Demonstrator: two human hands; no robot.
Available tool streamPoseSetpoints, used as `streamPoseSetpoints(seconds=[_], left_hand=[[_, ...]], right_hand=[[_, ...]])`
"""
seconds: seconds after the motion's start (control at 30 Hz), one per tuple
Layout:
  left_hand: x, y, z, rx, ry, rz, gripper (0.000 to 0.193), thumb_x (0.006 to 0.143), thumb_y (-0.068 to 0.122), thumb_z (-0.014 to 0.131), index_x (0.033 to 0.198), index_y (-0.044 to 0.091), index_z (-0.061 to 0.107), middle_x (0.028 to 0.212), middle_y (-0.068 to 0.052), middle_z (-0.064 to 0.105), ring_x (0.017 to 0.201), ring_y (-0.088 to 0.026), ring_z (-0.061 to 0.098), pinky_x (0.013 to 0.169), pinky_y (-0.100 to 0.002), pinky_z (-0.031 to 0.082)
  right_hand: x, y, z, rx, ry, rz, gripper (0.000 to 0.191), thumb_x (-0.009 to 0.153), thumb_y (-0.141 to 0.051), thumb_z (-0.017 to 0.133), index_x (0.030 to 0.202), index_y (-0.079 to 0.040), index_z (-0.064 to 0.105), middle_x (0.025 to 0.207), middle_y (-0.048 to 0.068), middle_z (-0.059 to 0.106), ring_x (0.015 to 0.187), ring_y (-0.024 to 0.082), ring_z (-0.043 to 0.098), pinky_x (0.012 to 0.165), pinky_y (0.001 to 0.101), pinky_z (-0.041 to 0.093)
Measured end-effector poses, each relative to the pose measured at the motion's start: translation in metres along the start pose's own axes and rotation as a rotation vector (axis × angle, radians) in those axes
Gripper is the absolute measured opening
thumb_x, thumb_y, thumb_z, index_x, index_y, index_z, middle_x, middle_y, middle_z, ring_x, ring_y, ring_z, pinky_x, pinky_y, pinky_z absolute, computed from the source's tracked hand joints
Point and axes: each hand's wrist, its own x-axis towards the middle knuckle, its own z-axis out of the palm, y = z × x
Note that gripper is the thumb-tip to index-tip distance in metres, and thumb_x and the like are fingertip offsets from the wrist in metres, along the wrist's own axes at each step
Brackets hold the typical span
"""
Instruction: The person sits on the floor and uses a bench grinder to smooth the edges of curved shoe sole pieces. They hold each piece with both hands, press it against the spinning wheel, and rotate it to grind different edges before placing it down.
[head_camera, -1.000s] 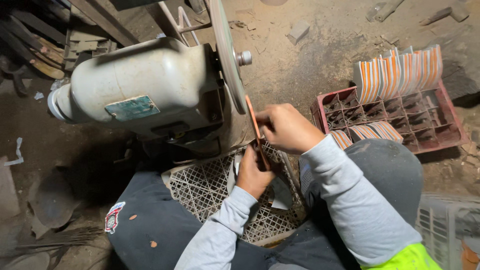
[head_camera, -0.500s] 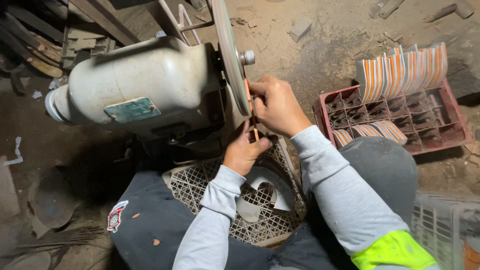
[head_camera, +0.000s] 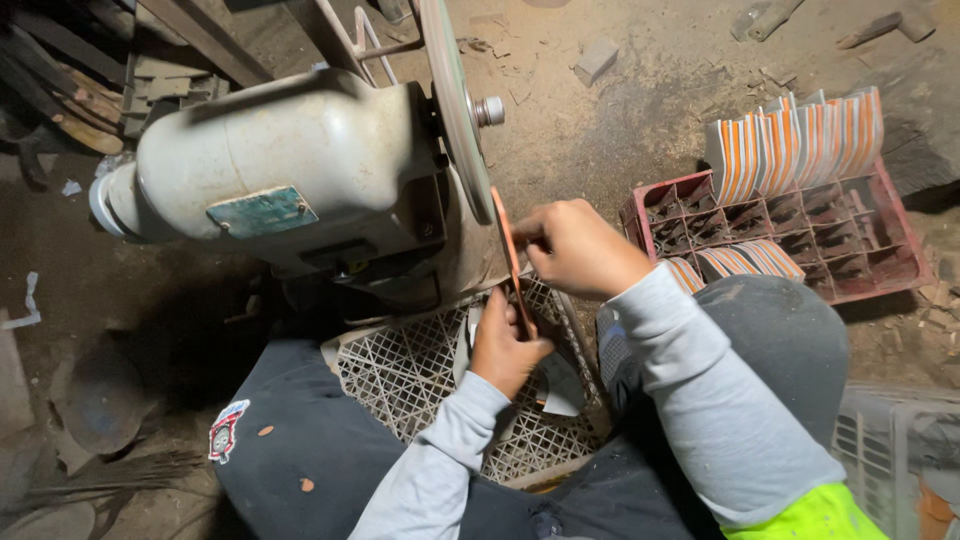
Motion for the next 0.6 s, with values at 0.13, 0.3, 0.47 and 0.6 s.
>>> streamPoseSetpoints(seconds=[0.13,0.3,0.47,0.6], left_hand=[[-0.006,0.0,0.006,0.625,0.223,0.222,0.084,0.074,-0.001,0.083,0.144,0.0,0.037,0.106,-0.018,0.069,0.095,-0.03,0.075,0.079,-0.038,0.056],[0.006,0.004,0.002,0.329,0.042,-0.029,0.076,0.072,-0.004,0.081,0.138,0.002,0.043,0.097,-0.013,0.066,0.085,-0.02,0.07,0.074,-0.033,0.059],[0.022,0.006,-0.006,-0.233,-0.099,0.045,0.07,0.078,-0.012,0.069,0.143,-0.003,0.047,0.116,-0.01,0.064,0.099,-0.017,0.065,0.088,-0.03,0.057],[0.026,0.006,-0.008,-0.302,-0.111,-0.016,0.076,0.08,-0.011,0.068,0.149,0.0,0.04,0.119,-0.012,0.064,0.106,-0.019,0.063,0.092,-0.03,0.055]], right_hand=[[-0.003,0.005,-0.027,0.101,-0.195,0.209,0.028,0.08,-0.009,0.059,0.1,-0.002,0.077,0.085,0.022,0.075,0.073,0.036,0.075,0.071,0.0396,0.057],[0.001,-0.005,-0.026,0.082,0.032,0.213,0.027,0.086,-0.011,0.059,0.106,-0.001,0.074,0.086,0.024,0.072,0.073,0.034,0.075,0.07,0.0402,0.056],[0.02,-0.005,0.008,0.011,0.229,0.031,0.039,0.082,-0.004,0.057,0.115,-0.005,0.078,0.084,0.021,0.067,0.075,0.037,0.068,0.072,0.0415,0.054],[0.029,-0.003,0.013,0.036,0.299,-0.004,0.041,0.081,0.0,0.058,0.117,-0.005,0.076,0.086,0.018,0.066,0.077,0.034,0.068,0.073,0.0402,0.054]])
